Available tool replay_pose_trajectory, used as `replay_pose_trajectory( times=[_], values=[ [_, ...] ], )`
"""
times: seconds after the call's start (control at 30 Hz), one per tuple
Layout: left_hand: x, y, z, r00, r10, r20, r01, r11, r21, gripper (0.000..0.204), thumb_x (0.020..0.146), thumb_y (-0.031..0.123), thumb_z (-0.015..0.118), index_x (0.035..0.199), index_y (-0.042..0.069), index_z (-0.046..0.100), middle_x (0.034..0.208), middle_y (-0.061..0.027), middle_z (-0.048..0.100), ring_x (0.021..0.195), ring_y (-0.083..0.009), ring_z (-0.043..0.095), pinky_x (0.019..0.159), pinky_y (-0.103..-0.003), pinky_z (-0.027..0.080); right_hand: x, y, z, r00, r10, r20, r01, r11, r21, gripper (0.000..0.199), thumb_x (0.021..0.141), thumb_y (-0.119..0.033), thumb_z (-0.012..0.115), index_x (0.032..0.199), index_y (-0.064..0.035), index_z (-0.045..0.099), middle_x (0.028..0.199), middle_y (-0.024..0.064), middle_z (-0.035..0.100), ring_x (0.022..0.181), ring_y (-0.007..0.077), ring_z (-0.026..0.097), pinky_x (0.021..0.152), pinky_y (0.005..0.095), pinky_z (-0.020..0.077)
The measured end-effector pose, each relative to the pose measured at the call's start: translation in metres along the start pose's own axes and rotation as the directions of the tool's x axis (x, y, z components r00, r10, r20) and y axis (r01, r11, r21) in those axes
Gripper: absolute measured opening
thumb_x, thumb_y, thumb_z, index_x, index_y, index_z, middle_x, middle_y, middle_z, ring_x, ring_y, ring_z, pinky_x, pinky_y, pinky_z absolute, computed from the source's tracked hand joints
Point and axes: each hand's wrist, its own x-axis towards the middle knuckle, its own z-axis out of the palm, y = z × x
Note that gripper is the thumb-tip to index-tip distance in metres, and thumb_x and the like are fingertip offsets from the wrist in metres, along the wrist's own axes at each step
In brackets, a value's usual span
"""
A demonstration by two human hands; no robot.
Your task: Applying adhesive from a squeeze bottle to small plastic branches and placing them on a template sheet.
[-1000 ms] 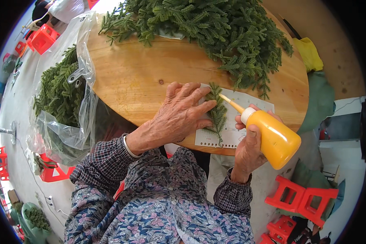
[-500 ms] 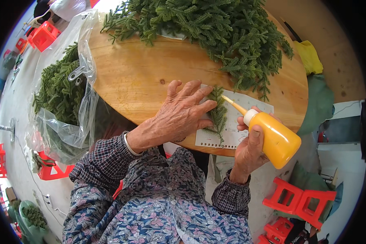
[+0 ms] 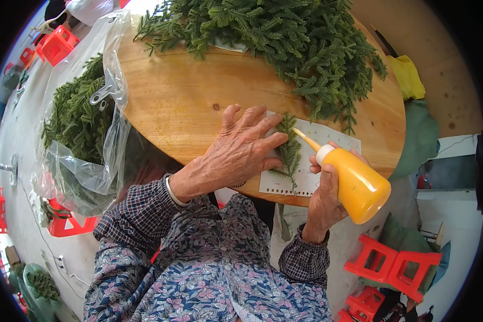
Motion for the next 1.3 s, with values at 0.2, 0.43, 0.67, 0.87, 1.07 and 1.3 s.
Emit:
replay_pose_trajectory(
  times=[0.2, 0.43, 0.67, 0.87, 1.07, 1.3],
  values=[
    [0.000, 0.001, 0.000, 1.000, -0.005, -0.004, 0.005, 1.000, 0.021, 0.042, 0.071, 0.038, 0.073, 0.105, 0.018, 0.060, 0.128, -0.0046, 0.050, 0.120, -0.0269, 0.041, 0.098, -0.055, 0.023, -0.004, -0.003, 0.001, 0.998, 0.056, -0.010, -0.056, 0.997, 0.044, 0.051, 0.075, -0.008, 0.073, 0.118, 0.0010, 0.047, 0.119, 0.0136, 0.049, 0.100, 0.0294, 0.062, 0.091, 0.0370, 0.0466],
    [-0.001, 0.001, 0.000, 1.000, -0.014, 0.015, 0.014, 1.000, 0.002, 0.042, 0.071, 0.038, 0.073, 0.106, 0.018, 0.060, 0.127, -0.0040, 0.050, 0.119, -0.0262, 0.041, 0.097, -0.056, 0.022, -0.011, 0.001, -0.005, 0.999, -0.039, 0.003, 0.039, 0.999, -0.002, 0.052, 0.077, -0.013, 0.075, 0.119, 0.0002, 0.047, 0.118, 0.0130, 0.049, 0.100, 0.0298, 0.062, 0.091, 0.0366, 0.0468],
    [-0.001, 0.002, -0.002, 1.000, -0.015, 0.015, 0.016, 1.000, -0.008, 0.041, 0.071, 0.037, 0.073, 0.106, 0.018, 0.060, 0.127, -0.0033, 0.050, 0.119, -0.0258, 0.041, 0.098, -0.056, 0.020, -0.016, -0.001, -0.010, 0.998, -0.060, 0.020, 0.061, 0.997, -0.040, 0.051, 0.080, -0.019, 0.074, 0.120, -0.0004, 0.048, 0.118, 0.0127, 0.048, 0.100, 0.0304, 0.063, 0.089, 0.0369, 0.0485],
    [0.000, 0.006, -0.008, 0.996, -0.053, 0.076, 0.053, 0.999, 0.002, 0.042, 0.076, 0.039, 0.070, 0.110, 0.017, 0.061, 0.130, -0.0014, 0.053, 0.125, -0.0247, 0.042, 0.105, -0.052, 0.014, -0.020, -0.004, -0.011, 1.000, -0.014, -0.005, 0.014, 0.999, 0.038, 0.051, 0.080, -0.020, 0.074, 0.120, 0.0001, 0.048, 0.118, 0.0127, 0.048, 0.100, 0.0312, 0.063, 0.087, 0.0369, 0.0505],
    [-0.002, 0.002, 0.000, 1.000, -0.017, 0.026, 0.017, 1.000, 0.002, 0.040, 0.071, 0.038, 0.072, 0.102, 0.016, 0.058, 0.127, -0.0008, 0.052, 0.121, -0.0243, 0.042, 0.099, -0.055, 0.018, -0.020, -0.004, -0.013, 1.000, -0.025, -0.004, 0.025, 0.999, -0.022, 0.051, 0.080, -0.020, 0.074, 0.119, 0.0001, 0.048, 0.118, 0.0127, 0.048, 0.100, 0.0326, 0.064, 0.085, 0.0373, 0.0518],
    [-0.001, 0.004, -0.002, 1.000, -0.012, 0.024, 0.012, 1.000, 0.002, 0.039, 0.072, 0.039, 0.072, 0.100, 0.016, 0.056, 0.127, -0.0004, 0.053, 0.121, -0.0242, 0.043, 0.099, -0.054, 0.018, -0.025, -0.004, -0.017, 0.999, -0.048, 0.013, 0.048, 0.999, -0.007, 0.055, 0.079, -0.024, 0.076, 0.119, 0.0001, 0.049, 0.119, 0.0131, 0.049, 0.098, 0.0316, 0.064, 0.085, 0.0365, 0.0515]
  ],
)
